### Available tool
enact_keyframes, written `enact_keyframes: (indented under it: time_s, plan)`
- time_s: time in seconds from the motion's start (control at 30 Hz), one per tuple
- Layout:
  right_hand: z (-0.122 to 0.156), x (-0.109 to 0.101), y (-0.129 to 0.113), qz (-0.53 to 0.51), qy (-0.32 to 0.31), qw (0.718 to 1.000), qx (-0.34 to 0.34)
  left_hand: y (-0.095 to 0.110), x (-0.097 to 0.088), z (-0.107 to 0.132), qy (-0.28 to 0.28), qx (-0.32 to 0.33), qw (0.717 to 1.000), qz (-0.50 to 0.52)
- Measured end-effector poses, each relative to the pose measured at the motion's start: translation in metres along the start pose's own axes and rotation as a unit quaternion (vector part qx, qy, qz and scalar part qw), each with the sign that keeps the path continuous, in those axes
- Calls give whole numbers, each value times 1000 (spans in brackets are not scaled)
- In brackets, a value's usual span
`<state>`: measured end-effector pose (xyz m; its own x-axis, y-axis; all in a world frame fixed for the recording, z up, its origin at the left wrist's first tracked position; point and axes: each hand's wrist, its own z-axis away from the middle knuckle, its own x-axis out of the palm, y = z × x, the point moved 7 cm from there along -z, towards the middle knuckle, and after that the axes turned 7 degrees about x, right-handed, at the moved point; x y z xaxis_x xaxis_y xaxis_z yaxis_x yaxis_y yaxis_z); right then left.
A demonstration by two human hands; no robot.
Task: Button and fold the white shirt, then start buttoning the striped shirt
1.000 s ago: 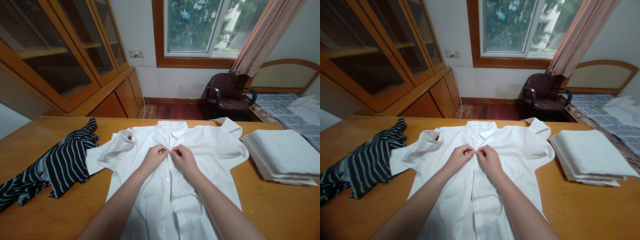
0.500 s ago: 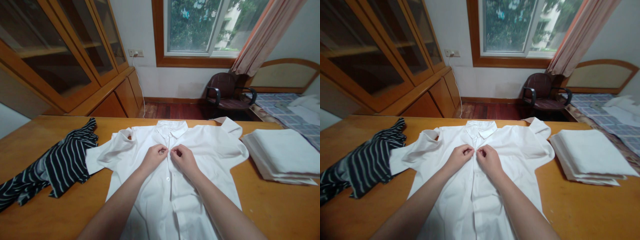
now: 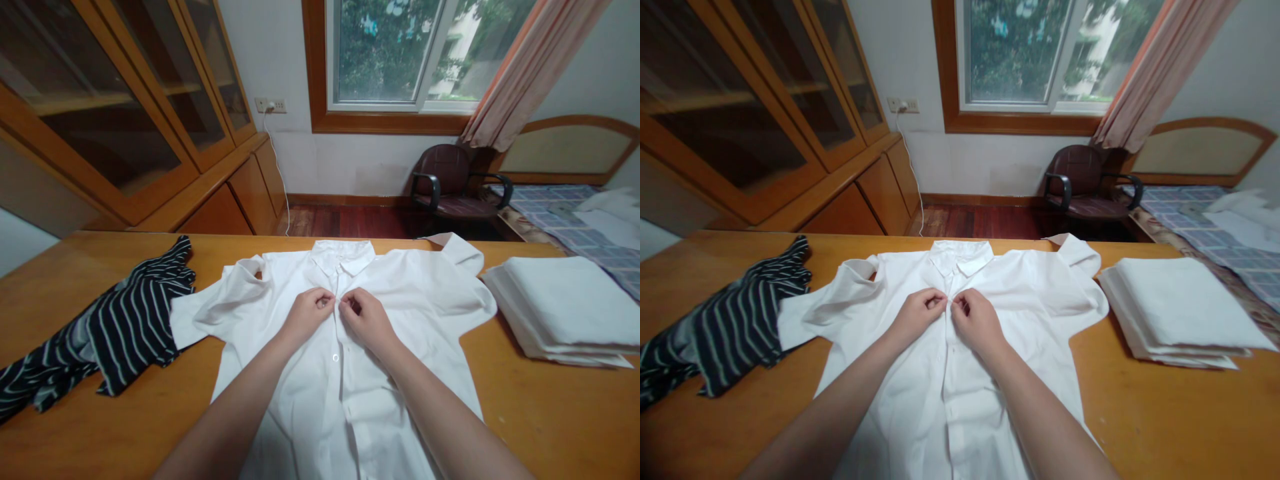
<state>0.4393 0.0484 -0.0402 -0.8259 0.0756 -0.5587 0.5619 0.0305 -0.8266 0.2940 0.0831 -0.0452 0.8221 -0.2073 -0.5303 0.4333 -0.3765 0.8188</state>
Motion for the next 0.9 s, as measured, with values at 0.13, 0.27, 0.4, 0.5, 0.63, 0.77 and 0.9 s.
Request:
enact_keyframes:
  time_s: [0.13,0.27,0.4,0.5,0.63,0.77,0.9]
  plan:
    - [-2,2,3,-7,-5,1000,1,-3,1,0,2,-5,1000,9]
    - [-3,2,6,-19,-6,1000,1,-3,1,-1,-1,-6,1000,15]
    - [-3,2,7,-22,-7,1000,5,-2,1,0,-6,-6,1000,17]
    - [-3,1,7,-18,-4,1000,8,-1,1,0,-7,-4,1000,12]
    - [-3,0,6,-15,-4,1000,0,2,1,0,-6,2,1000,6]
    - [-3,0,5,-6,-3,1000,-8,4,0,1,-5,12,1000,-6]
    - [-2,1,4,2,-3,1000,-13,5,1,1,-8,22,999,-24]
